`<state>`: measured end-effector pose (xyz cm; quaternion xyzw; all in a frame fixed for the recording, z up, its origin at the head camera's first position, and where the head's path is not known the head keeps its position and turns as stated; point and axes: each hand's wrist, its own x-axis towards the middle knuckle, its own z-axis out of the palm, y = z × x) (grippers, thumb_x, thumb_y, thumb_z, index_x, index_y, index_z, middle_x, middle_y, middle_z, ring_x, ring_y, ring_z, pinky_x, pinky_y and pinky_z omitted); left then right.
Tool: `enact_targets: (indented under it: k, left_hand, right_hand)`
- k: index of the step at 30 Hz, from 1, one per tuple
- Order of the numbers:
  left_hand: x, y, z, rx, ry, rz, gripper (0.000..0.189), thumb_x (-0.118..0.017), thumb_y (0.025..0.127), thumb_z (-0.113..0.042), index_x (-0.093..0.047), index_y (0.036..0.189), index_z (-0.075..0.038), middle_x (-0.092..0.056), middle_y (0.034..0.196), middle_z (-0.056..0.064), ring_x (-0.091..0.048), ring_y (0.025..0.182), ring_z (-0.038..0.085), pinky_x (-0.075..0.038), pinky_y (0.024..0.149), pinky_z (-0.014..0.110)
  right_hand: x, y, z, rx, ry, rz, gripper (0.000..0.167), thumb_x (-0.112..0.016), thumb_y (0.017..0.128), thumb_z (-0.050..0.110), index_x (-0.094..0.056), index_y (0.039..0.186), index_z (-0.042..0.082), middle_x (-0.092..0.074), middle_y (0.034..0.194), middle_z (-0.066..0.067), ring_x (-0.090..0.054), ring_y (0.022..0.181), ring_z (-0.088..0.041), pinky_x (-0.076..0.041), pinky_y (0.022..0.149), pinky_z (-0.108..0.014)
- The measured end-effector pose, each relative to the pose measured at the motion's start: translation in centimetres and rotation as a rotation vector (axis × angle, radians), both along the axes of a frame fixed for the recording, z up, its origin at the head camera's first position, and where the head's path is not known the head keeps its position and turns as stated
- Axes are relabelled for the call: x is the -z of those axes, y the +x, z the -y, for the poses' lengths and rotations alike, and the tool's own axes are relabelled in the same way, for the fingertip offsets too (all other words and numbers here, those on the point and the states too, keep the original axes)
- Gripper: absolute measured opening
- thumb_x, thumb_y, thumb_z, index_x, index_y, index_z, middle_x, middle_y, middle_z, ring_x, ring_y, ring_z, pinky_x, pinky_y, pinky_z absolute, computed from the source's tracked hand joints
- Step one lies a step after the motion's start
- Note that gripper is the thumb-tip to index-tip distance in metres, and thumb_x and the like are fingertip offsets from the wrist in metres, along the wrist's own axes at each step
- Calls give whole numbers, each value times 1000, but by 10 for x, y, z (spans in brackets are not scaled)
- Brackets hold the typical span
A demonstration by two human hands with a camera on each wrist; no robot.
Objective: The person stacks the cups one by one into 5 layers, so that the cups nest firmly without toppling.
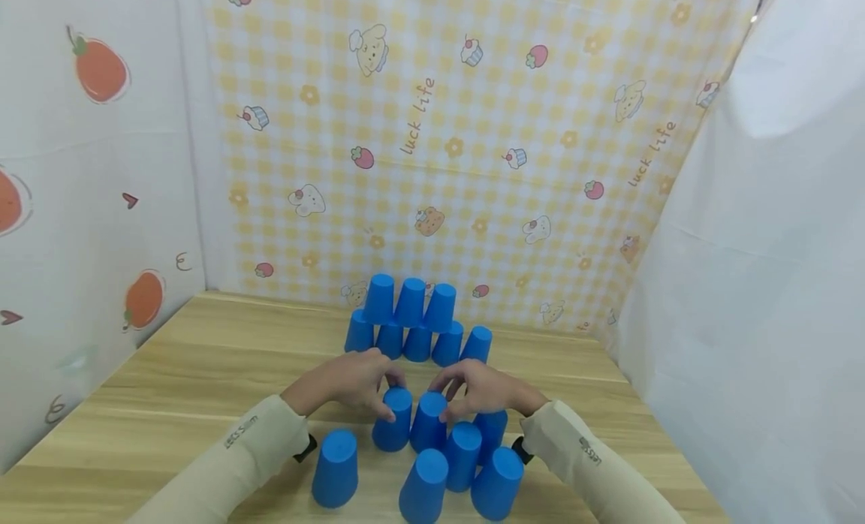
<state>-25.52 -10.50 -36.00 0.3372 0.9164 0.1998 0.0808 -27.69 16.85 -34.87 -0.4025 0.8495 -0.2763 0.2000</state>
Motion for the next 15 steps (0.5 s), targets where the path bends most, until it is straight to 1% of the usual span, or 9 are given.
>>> enact_targets:
  k: [3, 6, 10, 15]
  left_hand:
    - [1, 0, -1, 4, -2, 4, 51, -84, 76, -47, -71, 115, -18, -70, 106, -6, -67, 91, 14, -57, 79, 34]
    - [1, -1, -1, 20, 0, -1, 52, -84, 76, -47, -71, 115, -16, -71, 107, -4, -68, 101, 20, -56, 86, 38]
    - [1, -4, -1, 35, 10, -11, 51, -83, 77, -47, -71, 116, -15, -71, 109, -4, -68, 105, 21, -56, 88, 38]
    - [0, -5, -1, 30, 10, -6, 49, -83, 78, -44, -71, 116, -15, -71, 111, -3, -67, 107, 22, -55, 90, 40]
  right_hand:
    - [0, 0, -2, 2, -9, -19, 37, -76, 88, 28, -68, 122, 17, -68, 115, 9, -64, 99, -8, -54, 82, -27]
    - [-1, 0, -5, 13, -21, -47, 37, -76, 88, 27, -68, 122, 14, -68, 116, 6, -65, 99, -9, -55, 80, -27]
    - [-5, -3, -8, 49, -43, -84, 38, -77, 87, 28, -67, 121, 12, -68, 116, 2, -66, 99, -12, -55, 79, -27]
    - [-8, -10, -14, 106, -104, -113, 38, -76, 88, 26, -67, 120, 7, -69, 113, -4, -68, 97, -20, -57, 79, -30]
